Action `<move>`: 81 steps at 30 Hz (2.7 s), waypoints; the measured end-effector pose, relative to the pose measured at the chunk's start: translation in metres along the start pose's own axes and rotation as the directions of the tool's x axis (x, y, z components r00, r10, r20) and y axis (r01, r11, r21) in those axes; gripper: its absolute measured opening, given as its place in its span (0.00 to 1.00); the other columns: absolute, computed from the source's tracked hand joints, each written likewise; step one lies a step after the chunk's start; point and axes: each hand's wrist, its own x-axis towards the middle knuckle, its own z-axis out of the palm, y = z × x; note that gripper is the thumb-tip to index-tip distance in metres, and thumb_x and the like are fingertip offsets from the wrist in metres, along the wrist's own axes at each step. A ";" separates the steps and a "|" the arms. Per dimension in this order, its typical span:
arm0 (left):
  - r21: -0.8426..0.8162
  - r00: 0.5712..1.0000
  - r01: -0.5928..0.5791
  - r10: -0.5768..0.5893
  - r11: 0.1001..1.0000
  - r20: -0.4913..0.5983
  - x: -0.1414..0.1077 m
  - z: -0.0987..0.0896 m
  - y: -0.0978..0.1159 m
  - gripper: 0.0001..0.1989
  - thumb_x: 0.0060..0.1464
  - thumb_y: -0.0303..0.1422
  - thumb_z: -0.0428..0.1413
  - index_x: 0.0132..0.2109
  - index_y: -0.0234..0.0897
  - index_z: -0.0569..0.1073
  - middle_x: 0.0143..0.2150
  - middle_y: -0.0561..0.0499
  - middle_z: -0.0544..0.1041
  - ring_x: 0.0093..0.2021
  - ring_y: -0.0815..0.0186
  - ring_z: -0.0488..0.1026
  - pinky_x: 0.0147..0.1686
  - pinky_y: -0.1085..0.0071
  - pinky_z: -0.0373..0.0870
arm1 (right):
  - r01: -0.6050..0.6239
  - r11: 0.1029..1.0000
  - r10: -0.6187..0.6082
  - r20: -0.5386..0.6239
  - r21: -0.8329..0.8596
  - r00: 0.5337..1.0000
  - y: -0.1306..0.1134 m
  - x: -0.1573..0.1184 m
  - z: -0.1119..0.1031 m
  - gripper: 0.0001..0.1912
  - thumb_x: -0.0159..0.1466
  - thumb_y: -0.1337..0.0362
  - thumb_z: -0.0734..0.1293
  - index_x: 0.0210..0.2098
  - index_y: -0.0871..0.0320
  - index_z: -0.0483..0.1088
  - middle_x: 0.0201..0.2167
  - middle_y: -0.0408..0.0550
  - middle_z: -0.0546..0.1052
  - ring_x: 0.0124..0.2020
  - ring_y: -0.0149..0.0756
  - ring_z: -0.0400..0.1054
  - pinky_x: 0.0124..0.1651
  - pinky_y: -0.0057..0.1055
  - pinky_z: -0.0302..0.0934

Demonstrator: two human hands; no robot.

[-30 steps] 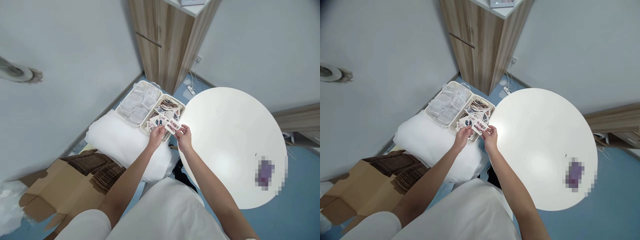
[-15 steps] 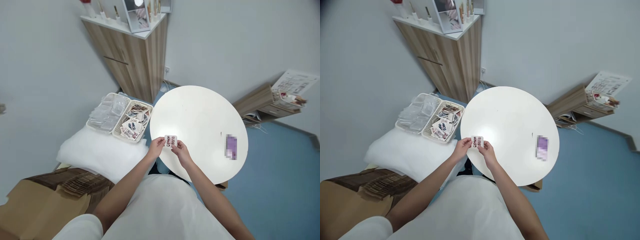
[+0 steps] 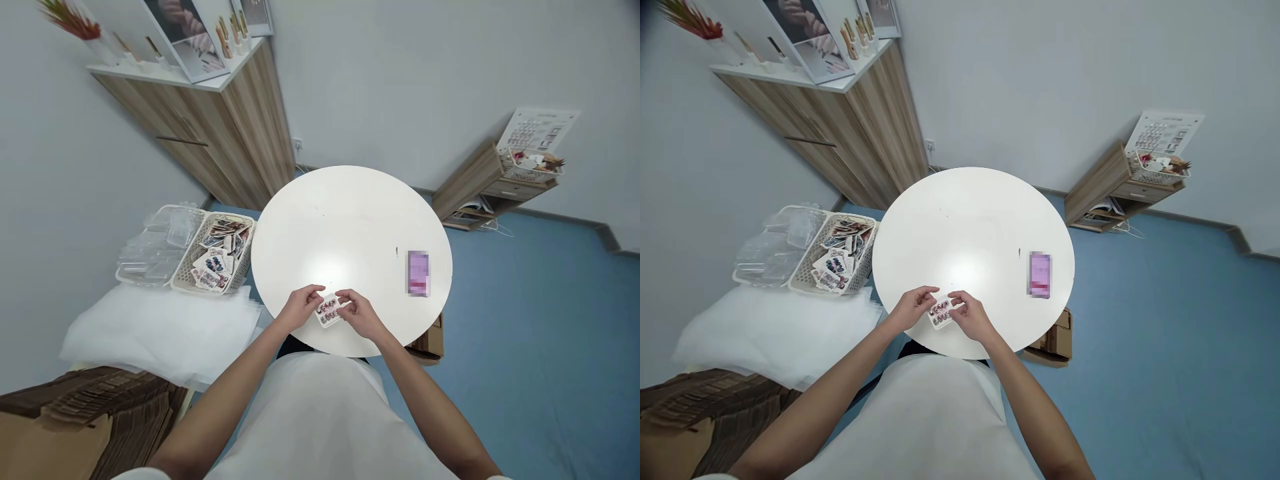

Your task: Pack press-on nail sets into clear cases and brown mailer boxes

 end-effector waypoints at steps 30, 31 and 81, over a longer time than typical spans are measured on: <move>-0.095 0.980 -0.166 0.174 0.982 0.092 0.001 -0.007 -0.005 0.26 0.45 0.33 0.56 0.54 0.39 0.63 0.37 0.49 0.70 0.33 0.70 0.70 0.40 0.66 0.68 | 0.085 0.982 -0.030 -0.300 0.170 0.954 -0.001 -0.018 0.015 0.34 0.47 0.66 0.68 0.52 0.50 0.56 0.33 0.42 0.67 0.31 0.30 0.66 0.36 0.33 0.63; -0.105 0.981 -0.165 0.174 0.981 0.084 0.001 -0.007 -0.006 0.26 0.46 0.33 0.56 0.54 0.39 0.62 0.37 0.49 0.70 0.33 0.70 0.70 0.40 0.66 0.68 | 0.089 0.977 -0.029 -0.293 0.192 0.956 -0.001 -0.017 0.016 0.34 0.47 0.66 0.68 0.53 0.50 0.56 0.33 0.42 0.67 0.31 0.30 0.66 0.37 0.33 0.63; 0.174 0.968 0.252 -0.245 0.952 -0.062 0.014 -0.112 -0.142 0.34 0.43 0.26 0.50 0.59 0.33 0.53 0.43 0.46 0.62 0.31 0.70 0.63 0.39 0.69 0.64 | -0.144 0.854 0.097 -0.119 -0.501 0.988 0.057 0.139 0.153 0.32 0.49 0.70 0.63 0.53 0.55 0.53 0.37 0.46 0.65 0.32 0.32 0.62 0.37 0.32 0.60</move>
